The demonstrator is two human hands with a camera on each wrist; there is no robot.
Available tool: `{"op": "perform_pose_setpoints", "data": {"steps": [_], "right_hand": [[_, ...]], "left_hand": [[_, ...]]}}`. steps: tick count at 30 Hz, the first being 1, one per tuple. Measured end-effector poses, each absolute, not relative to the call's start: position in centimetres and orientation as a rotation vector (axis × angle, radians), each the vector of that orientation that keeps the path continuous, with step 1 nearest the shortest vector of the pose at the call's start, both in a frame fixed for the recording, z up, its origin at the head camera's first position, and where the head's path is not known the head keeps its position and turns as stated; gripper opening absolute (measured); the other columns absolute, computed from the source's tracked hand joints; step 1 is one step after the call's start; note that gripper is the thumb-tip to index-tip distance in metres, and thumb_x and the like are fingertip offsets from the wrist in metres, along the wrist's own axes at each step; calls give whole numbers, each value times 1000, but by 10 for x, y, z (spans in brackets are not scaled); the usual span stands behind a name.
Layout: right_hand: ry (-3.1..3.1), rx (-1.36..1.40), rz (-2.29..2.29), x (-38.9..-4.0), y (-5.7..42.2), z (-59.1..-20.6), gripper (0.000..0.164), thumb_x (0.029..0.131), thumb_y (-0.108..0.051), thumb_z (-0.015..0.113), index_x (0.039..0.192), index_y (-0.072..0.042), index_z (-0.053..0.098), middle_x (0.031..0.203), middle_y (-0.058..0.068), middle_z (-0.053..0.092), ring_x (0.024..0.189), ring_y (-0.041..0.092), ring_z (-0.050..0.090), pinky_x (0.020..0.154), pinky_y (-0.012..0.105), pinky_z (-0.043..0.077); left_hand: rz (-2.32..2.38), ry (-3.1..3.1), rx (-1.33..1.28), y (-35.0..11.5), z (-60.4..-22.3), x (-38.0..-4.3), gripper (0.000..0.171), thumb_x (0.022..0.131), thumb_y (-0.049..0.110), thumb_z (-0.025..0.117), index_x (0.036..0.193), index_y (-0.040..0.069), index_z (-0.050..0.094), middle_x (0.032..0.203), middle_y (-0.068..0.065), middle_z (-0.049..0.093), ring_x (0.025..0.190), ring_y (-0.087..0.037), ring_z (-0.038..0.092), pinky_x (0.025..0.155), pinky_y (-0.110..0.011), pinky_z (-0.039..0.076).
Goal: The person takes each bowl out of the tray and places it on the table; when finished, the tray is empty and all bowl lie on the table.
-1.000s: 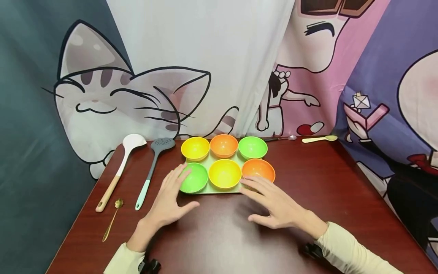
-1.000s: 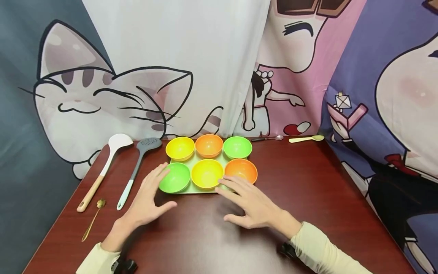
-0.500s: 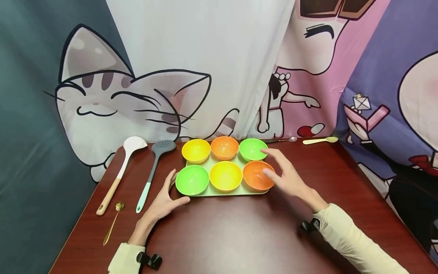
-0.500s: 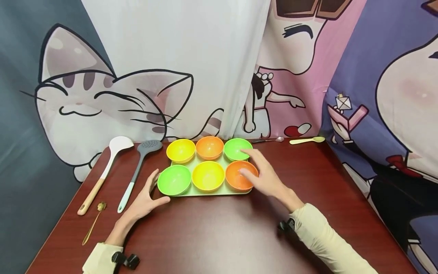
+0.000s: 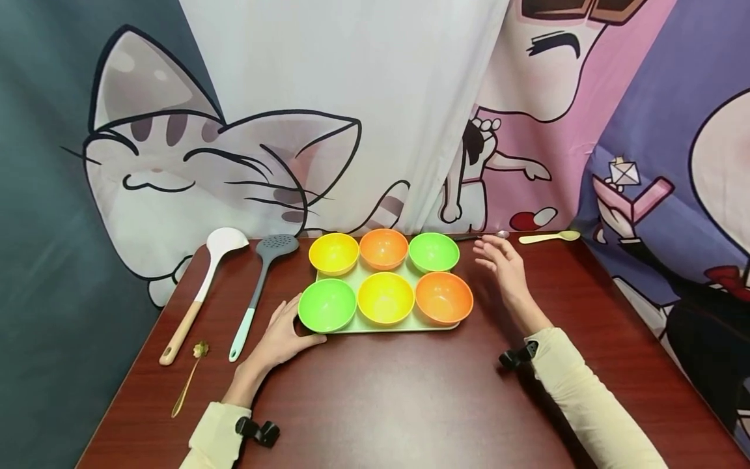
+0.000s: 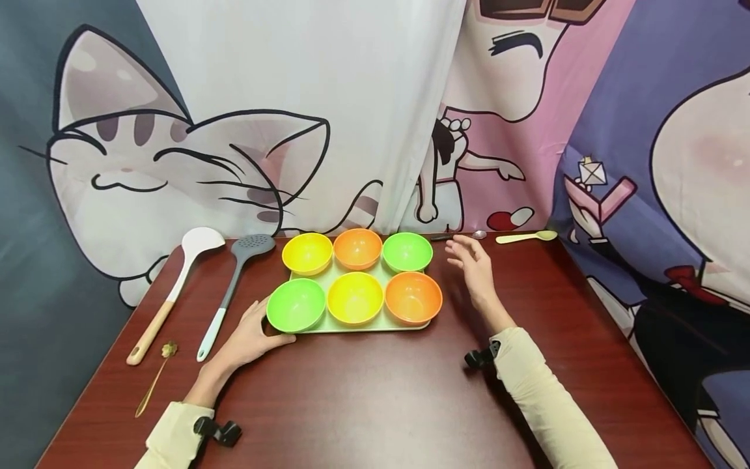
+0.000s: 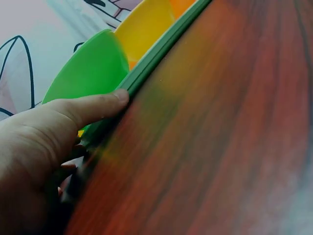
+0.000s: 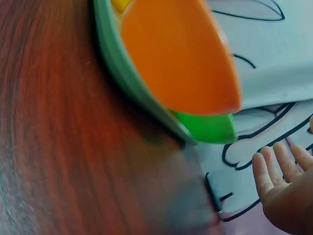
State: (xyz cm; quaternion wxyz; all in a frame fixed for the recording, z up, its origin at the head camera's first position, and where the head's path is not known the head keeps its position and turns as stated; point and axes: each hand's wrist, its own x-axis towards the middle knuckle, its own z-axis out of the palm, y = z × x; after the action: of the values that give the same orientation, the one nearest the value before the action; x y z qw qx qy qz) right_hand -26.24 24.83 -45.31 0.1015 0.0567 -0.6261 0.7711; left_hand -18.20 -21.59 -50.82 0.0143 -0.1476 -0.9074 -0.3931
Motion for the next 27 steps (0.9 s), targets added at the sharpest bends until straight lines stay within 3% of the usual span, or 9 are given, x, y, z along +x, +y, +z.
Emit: {"op": "perform_pose_setpoints", "data": {"steps": [3, 7, 11, 20, 23, 27], "right_hand": [[-1853, 82, 2327, -268, 246, -464, 44, 103, -15, 55, 135, 14, 45, 104, -4, 74, 98, 10, 71, 84, 25, 60], [-1863, -27, 2365, -274, 240, -475, 37, 102, -18, 58, 129, 7, 53, 102, -3, 74, 97, 12, 70, 83, 25, 60], [-1802, -108, 2402, -275, 239, -482, 25, 100, -20, 60, 118, -3, 60, 101, 0, 74, 95, 14, 71, 82, 25, 60], [-1599, -123, 2497, -273, 249, -498, 11, 101, -13, 58, 108, -6, 64, 90, 2, 74, 83, 13, 72, 73, 25, 61], [-1651, -106, 2444, -277, 250, -501, 15, 100, -14, 60, 110, -4, 64, 91, 4, 73, 84, 15, 72, 74, 26, 61], [-1836, -99, 2343, -286, 248, -500, 33, 99, -18, 63, 121, 6, 58, 98, 4, 70, 92, 16, 69, 82, 28, 61]], "left_hand": [[-1190, -2807, -470, -218, -512, -180, 96, 73, 43, 87, 153, 18, 41, 156, -9, 44, 150, -36, 28, 121, -63, 11], [-1148, -2779, -481, -220, -513, -179, 93, 73, 41, 88, 151, 14, 45, 154, -14, 45, 147, -37, 33, 120, -63, 14], [-1160, -2773, -488, -219, -513, -181, 90, 74, 42, 87, 150, 16, 45, 154, -11, 46, 147, -34, 34, 121, -62, 14], [-1172, -2782, -475, -218, -515, -179, 89, 72, 42, 88, 147, 15, 49, 153, -11, 46, 147, -33, 34, 121, -63, 15], [-1163, -2788, -482, -217, -515, -180, 89, 73, 45, 87, 148, 16, 49, 154, -11, 46, 147, -33, 33, 121, -62, 15], [-1159, -2770, -471, -217, -511, -182, 89, 72, 43, 88, 148, 15, 49, 153, -11, 47, 147, -34, 34, 121, -62, 15]]}}
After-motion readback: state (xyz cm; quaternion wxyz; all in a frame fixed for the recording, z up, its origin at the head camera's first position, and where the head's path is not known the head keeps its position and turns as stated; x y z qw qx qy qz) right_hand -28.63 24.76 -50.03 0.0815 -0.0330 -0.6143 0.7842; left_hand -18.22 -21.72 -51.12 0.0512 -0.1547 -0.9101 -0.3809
